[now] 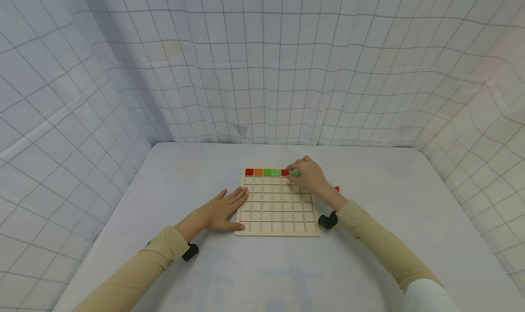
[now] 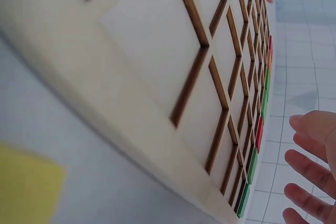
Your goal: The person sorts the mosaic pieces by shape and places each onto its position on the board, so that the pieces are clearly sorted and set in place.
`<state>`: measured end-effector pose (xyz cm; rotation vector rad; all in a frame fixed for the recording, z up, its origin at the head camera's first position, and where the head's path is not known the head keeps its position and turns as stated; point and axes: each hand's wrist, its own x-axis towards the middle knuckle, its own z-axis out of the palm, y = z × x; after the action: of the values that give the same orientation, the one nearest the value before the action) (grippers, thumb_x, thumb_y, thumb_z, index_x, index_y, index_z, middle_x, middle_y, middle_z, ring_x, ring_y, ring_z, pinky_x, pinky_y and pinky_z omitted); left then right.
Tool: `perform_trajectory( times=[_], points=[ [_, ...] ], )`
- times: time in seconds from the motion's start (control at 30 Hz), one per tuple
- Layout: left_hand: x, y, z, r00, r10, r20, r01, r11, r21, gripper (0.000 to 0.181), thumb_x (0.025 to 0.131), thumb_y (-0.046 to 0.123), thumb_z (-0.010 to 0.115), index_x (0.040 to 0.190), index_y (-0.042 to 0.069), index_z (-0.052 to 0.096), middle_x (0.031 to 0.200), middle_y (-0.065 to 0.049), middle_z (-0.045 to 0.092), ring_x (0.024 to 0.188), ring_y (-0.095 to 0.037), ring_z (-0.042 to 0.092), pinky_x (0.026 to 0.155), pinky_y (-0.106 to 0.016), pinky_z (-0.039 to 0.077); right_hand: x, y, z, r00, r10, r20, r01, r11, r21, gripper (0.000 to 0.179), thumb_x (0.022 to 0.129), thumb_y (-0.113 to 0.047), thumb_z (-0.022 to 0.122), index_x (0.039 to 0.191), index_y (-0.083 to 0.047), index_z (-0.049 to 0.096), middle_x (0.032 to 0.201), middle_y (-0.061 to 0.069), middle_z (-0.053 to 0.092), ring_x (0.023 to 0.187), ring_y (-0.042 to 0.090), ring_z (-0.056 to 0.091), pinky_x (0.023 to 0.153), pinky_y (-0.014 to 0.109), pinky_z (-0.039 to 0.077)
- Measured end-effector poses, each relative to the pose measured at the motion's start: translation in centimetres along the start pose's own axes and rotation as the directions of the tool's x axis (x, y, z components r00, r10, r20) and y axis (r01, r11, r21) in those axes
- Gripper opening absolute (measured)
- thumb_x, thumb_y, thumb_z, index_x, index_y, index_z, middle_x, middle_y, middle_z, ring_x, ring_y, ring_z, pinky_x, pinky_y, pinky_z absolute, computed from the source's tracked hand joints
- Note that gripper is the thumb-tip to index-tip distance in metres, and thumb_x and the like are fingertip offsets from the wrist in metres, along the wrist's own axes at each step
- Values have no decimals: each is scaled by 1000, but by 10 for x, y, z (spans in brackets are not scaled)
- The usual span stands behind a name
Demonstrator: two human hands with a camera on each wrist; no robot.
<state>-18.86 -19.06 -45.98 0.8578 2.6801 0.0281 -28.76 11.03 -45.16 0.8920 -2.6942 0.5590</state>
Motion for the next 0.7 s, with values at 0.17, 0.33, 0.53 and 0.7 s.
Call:
perform_trajectory(
  times=[0.17, 0.33, 0.53, 0.7],
  points=[
    [0, 0, 0, 1000, -5, 5, 5, 1000, 10, 98, 88, 71, 42, 156, 12, 4, 164, -4, -1, 151, -23, 1, 119, -56, 10, -11, 6, -9, 999, 47, -1, -47, 999, 8, 24, 82, -25, 76, 102, -10, 76, 98, 6, 74, 86, 22, 56, 65, 34, 50],
    [1, 0, 0, 1000, 6, -6, -5, 1000, 9, 97, 88, 72, 42, 156, 11, 7, 164, -5, 1, 151, -24, 3, 119, -56, 11, -22, 15, -16, 998, 61, -33, -61, 998, -10, 25, 81, -24, 78, 101, -9, 76, 98, 7, 74, 87, 24, 58, 68, 36, 52],
    [0, 1, -2, 1000, 2, 2, -2, 1000, 15, 98, 88, 72, 42, 156, 11, 6, 164, -5, 0, 151, -24, 3, 119, -56, 11, -34, 28, -22, 995, 99, -32, -99, 995, 1, 25, 83, -24, 76, 103, -10, 75, 99, 6, 74, 91, 24, 58, 71, 38, 53],
    [-1, 1, -2, 1000, 14, -8, -14, 1000, 9, 97, 88, 71, 43, 156, 10, 8, 164, -6, 2, 151, -25, 4, 119, -57, 11, -44, 40, -26, 989, 147, -11, -148, 989, -25, 26, 84, -27, 74, 106, -12, 75, 101, 5, 73, 95, 24, 58, 72, 39, 53]
  ],
)
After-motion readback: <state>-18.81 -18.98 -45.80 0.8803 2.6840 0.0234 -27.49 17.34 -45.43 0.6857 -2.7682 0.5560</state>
